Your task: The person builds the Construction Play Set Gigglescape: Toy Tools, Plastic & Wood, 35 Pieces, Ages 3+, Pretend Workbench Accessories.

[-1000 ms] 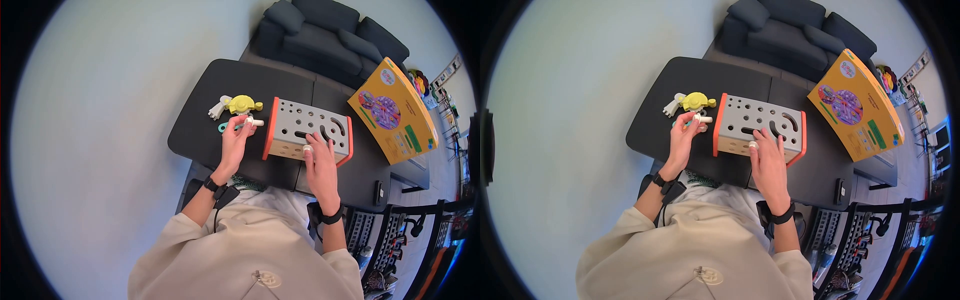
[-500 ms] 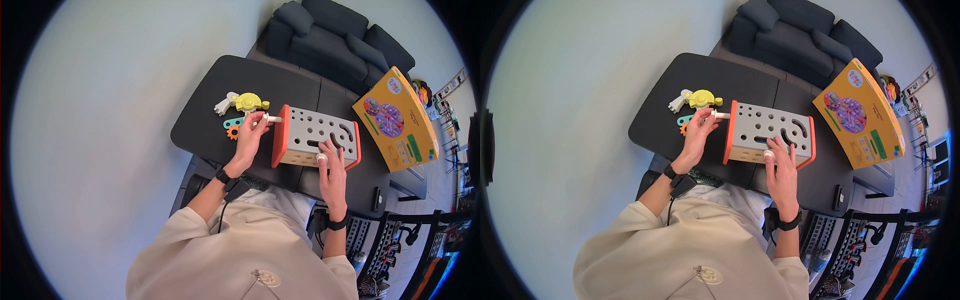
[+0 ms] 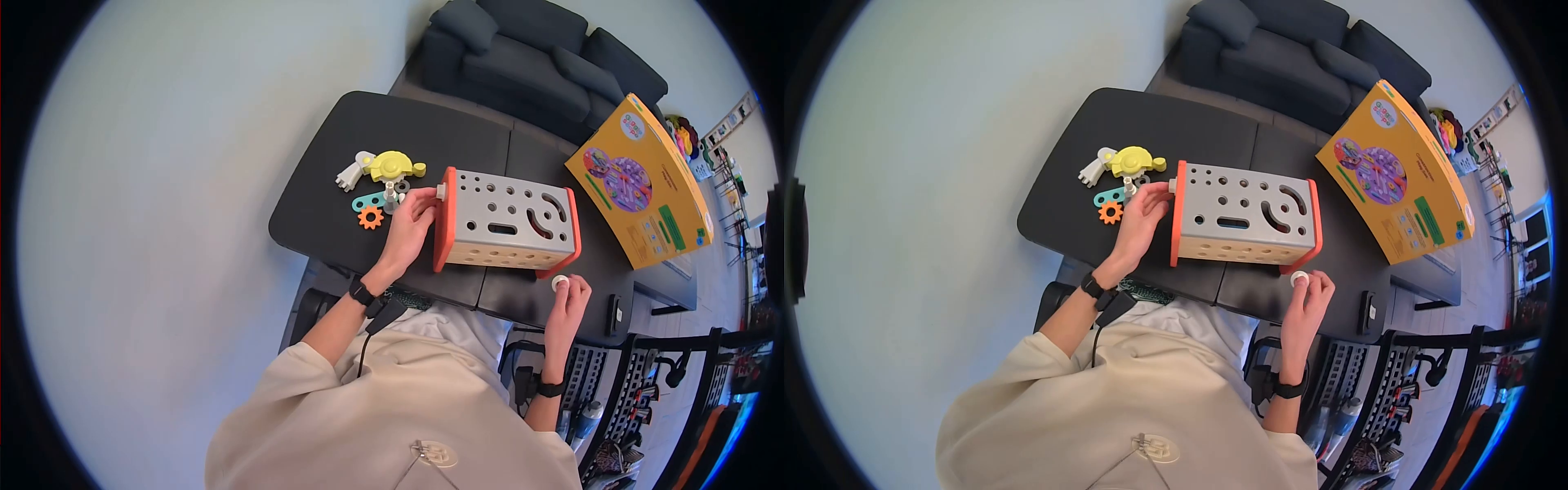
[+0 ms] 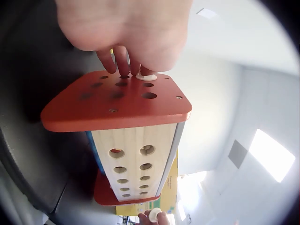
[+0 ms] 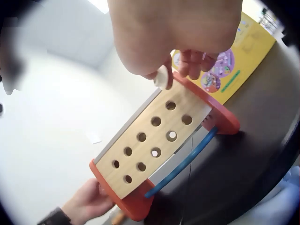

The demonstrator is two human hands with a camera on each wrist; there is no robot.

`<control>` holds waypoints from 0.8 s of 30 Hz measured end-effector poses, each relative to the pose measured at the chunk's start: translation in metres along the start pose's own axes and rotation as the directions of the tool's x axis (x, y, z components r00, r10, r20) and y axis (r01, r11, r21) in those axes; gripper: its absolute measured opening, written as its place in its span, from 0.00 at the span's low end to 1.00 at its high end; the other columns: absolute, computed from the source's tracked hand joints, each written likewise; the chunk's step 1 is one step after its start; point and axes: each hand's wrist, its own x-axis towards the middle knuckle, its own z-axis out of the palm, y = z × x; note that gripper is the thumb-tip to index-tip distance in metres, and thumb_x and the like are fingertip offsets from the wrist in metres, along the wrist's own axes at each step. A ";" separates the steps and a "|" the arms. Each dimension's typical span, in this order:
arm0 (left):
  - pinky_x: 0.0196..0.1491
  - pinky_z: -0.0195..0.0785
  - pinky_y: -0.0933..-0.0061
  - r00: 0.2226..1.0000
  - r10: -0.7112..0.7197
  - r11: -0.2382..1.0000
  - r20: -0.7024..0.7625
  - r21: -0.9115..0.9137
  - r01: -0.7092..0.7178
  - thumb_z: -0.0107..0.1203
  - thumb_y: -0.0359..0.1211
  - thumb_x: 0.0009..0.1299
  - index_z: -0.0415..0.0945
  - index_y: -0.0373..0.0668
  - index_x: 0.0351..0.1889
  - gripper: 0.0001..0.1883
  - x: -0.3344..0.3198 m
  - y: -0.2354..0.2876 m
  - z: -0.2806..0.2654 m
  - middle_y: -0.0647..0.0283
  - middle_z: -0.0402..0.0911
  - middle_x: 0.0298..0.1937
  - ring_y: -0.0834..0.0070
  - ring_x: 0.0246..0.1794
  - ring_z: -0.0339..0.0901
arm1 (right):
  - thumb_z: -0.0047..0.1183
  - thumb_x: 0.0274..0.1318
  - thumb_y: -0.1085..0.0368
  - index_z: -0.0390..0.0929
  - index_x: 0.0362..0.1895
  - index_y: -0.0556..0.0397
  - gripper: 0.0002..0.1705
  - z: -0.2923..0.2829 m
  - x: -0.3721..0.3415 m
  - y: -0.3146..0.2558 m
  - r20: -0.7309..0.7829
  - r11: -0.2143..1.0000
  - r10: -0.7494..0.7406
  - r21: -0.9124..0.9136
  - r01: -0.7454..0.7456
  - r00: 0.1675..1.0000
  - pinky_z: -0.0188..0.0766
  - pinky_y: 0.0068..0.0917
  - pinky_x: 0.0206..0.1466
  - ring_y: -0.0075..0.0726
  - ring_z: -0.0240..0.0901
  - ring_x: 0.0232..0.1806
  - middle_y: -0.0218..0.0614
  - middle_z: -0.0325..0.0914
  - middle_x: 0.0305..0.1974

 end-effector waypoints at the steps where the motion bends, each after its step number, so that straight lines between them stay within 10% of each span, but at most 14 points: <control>1: 0.74 0.66 0.69 0.999 0.037 0.999 -0.002 -0.009 -0.037 0.48 0.28 0.85 0.71 0.38 0.70 0.17 0.000 -0.002 0.002 0.58 0.77 0.70 0.71 0.73 0.73 | 0.48 0.79 0.60 0.80 0.48 0.62 0.16 0.000 -0.001 0.010 -0.007 1.000 0.004 -0.001 -0.004 1.000 0.67 0.40 0.67 0.54 0.71 0.63 0.50 0.71 0.61; 5: 0.80 0.57 0.68 0.996 0.090 0.995 -0.003 0.037 -0.090 0.45 0.33 0.88 0.71 0.40 0.63 0.12 0.008 -0.005 0.003 0.56 0.69 0.80 0.70 0.78 0.67 | 0.48 0.79 0.58 0.82 0.48 0.58 0.17 0.010 -0.007 0.037 0.210 0.994 -0.021 -0.102 0.043 0.977 0.62 0.46 0.75 0.65 0.64 0.76 0.58 0.65 0.75; 11: 0.77 0.58 0.68 0.992 0.096 0.994 0.078 0.046 -0.100 0.41 0.36 0.90 0.63 0.44 0.64 0.11 0.019 -0.016 0.000 0.55 0.66 0.81 0.75 0.75 0.67 | 0.49 0.78 0.57 0.78 0.46 0.62 0.18 0.028 0.003 0.036 0.366 0.997 0.059 0.020 -0.071 0.929 0.70 0.44 0.62 0.67 0.74 0.59 0.53 0.73 0.64; 24: 0.81 0.54 0.62 0.984 0.024 0.999 0.178 0.029 -0.030 0.40 0.41 0.90 0.47 0.46 0.82 0.27 0.001 -0.006 0.008 0.51 0.62 0.82 0.66 0.81 0.61 | 0.46 0.81 0.62 0.77 0.48 0.62 0.15 0.032 0.006 0.023 0.081 0.996 -0.022 -0.080 0.029 0.996 0.73 0.46 0.51 0.67 0.77 0.48 0.54 0.79 0.48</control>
